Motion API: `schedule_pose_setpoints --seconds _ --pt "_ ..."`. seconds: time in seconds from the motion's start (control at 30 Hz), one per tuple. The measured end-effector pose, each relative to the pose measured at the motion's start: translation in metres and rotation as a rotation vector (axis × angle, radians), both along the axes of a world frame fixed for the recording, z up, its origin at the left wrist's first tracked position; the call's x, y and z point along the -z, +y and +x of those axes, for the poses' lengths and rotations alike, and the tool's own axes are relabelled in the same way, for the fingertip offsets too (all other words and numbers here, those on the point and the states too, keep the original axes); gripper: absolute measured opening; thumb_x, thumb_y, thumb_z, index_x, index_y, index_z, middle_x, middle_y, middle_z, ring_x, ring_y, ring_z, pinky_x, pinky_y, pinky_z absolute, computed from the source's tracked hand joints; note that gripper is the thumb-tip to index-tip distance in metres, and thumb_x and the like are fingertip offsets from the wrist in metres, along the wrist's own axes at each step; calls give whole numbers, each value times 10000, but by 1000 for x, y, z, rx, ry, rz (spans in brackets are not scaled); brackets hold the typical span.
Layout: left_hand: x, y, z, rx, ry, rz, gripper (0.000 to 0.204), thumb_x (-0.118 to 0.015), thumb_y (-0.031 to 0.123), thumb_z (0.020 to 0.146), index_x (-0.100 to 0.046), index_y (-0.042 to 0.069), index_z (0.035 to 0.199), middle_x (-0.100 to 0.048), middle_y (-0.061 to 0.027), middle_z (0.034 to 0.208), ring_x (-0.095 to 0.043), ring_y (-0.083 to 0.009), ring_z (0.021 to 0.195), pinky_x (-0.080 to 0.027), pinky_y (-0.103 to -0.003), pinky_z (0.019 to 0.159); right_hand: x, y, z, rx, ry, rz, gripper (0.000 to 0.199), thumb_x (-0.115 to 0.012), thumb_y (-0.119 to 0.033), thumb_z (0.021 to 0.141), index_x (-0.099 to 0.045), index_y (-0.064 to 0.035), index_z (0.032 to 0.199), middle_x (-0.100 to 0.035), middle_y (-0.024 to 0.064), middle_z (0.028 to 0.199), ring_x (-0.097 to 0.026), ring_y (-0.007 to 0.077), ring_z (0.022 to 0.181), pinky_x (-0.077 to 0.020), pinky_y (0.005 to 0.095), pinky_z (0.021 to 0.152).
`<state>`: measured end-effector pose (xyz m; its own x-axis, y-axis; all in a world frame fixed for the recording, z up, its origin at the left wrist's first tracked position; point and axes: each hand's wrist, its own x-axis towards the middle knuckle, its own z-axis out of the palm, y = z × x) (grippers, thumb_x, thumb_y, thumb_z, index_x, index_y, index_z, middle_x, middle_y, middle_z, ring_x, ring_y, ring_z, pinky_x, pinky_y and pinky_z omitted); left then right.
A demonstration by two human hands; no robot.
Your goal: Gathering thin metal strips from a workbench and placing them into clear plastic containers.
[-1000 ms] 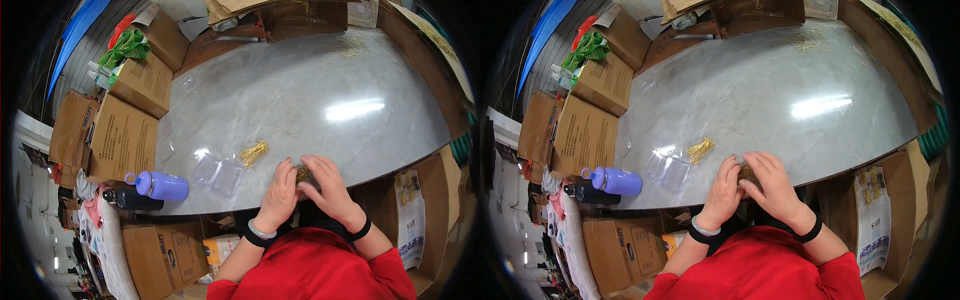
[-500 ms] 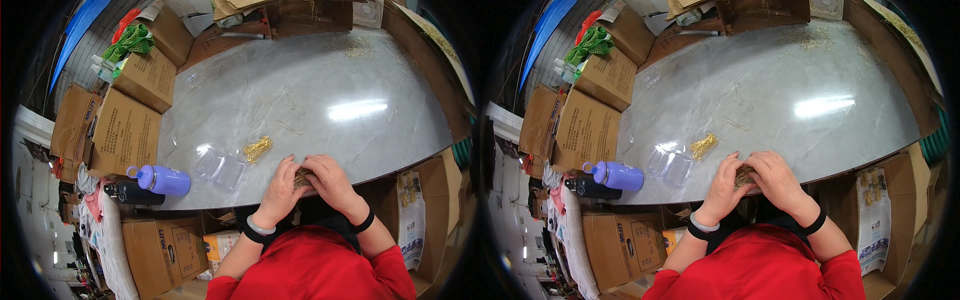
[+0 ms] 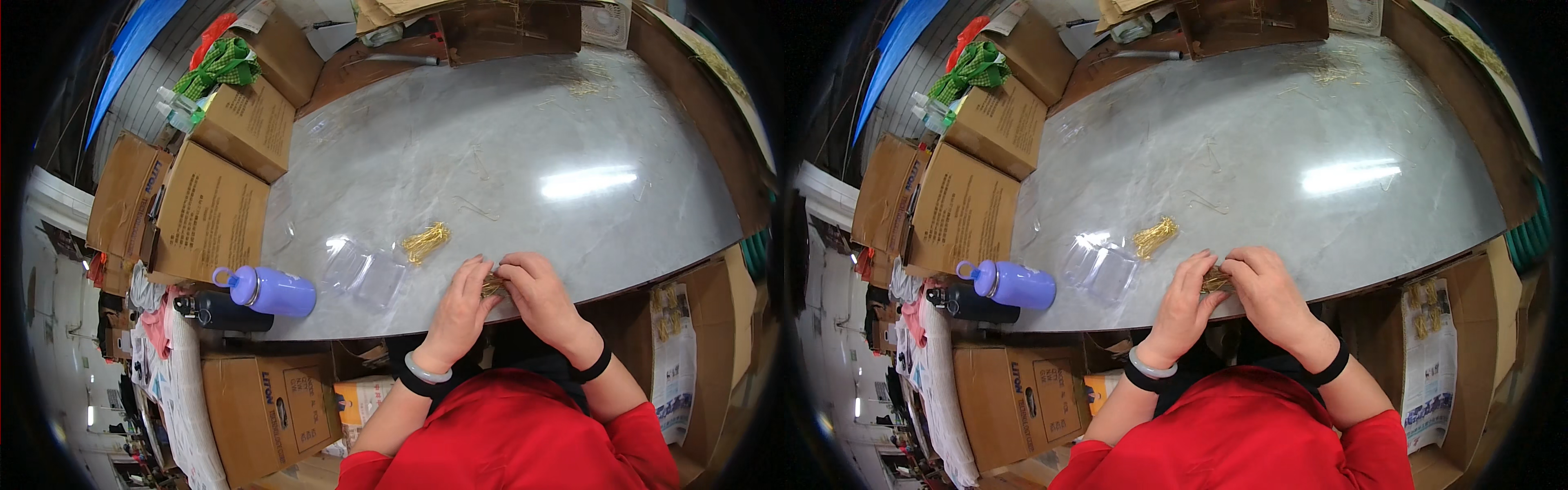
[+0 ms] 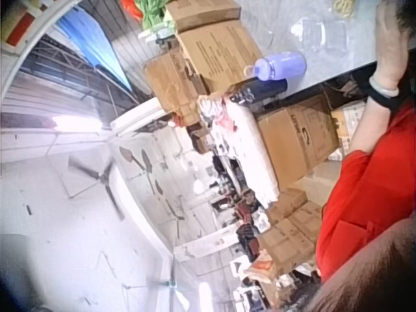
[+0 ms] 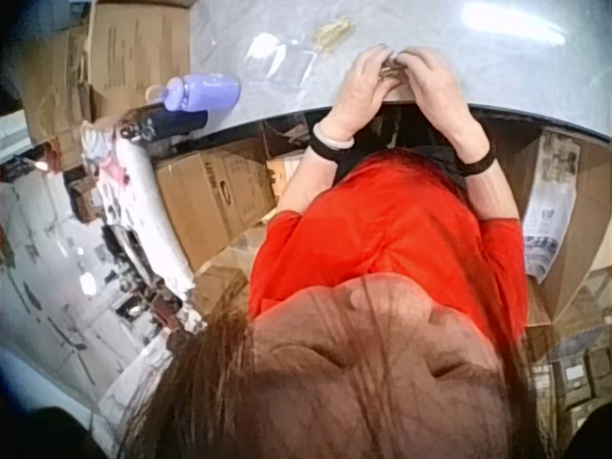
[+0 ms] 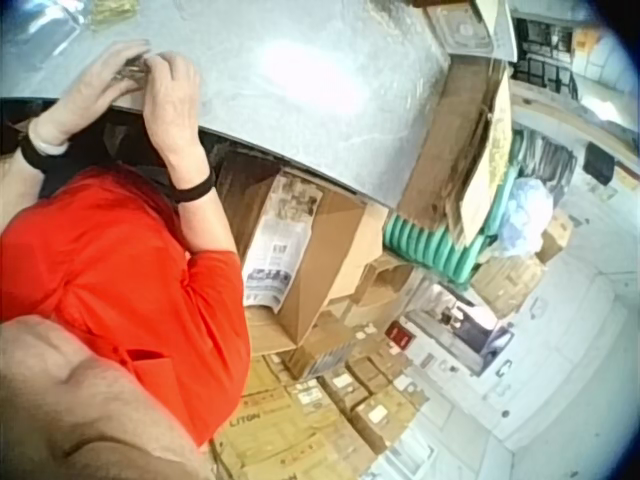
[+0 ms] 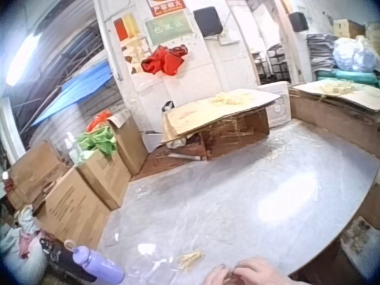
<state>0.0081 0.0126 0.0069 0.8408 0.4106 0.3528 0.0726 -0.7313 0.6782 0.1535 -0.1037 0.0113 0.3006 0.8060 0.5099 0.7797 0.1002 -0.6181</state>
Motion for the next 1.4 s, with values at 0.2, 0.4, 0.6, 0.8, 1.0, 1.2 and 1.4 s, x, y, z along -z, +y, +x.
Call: schedule_pose_setpoints --seconds 0.2,0.4,0.6,0.8,1.0,1.2,1.4 --pt "-3 -2 -1 -22 10 -18 611 -638 -44 895 -416 6 1462 -457 -253 1440 -482 -427 1310 -444 -446 1069 -10 -2 -9 -11 -225 -110 355 -630 -27 848 -626 19 1200 -615 158 1286 -572 340 1231 -440 460 1080" --pt "-14 -11 -21 -116 34 2 628 -680 7 886 -431 -1 1462 -469 -249 1425 -482 -421 1307 -426 -449 1079 -3 -5 -8 1 -299 -160 405 -596 -29 850 -611 23 1251 -599 158 1336 -546 322 1305 -409 467 1138" --pt "-27 -18 -36 -372 161 241 324 -750 82 847 -656 4 1147 -611 -158 1144 -580 -356 1054 -477 -427 892 -3 -4 -9 10 -263 -136 400 -586 -17 849 -602 23 1247 -603 159 1314 -558 339 1274 -419 471 1122" --pt "-21 -17 -31 -349 97 152 130 -715 24 852 -668 12 972 -644 -143 912 -611 -360 880 -491 -429 791 0 -5 -7 -16 -278 -140 429 -577 -10 851 -578 19 1280 -594 164 1319 -553 345 1275 -419 466 1121" --pt "-24 -16 -11 -273 -2 45 136 -669 -22 879 -636 2 1009 -640 -161 939 -642 -368 857 -528 -408 746 -4 -4 -8 -14 -280 -158 444 -557 -19 862 -565 14 1304 -584 163 1319 -553 340 1278 -424 466 1121" --pt "-22 -16 -19 -196 -72 -252 308 -706 14 875 -603 2 1165 -563 -182 1218 -650 -368 889 -555 -413 773 -3 -3 -7 -11 -289 -151 449 -562 -19 854 -568 18 1302 -584 163 1317 -554 337 1278 -425 464 1122" --pt "-29 -4 -15 -137 104 198 617 -812 133 785 -560 37 1340 -529 -190 1305 -610 -394 1056 -525 -448 881 -3 -4 -5 -46 -270 -150 467 -600 5 817 -588 7 1284 -585 167 1313 -548 343 1284 -428 463 1119"
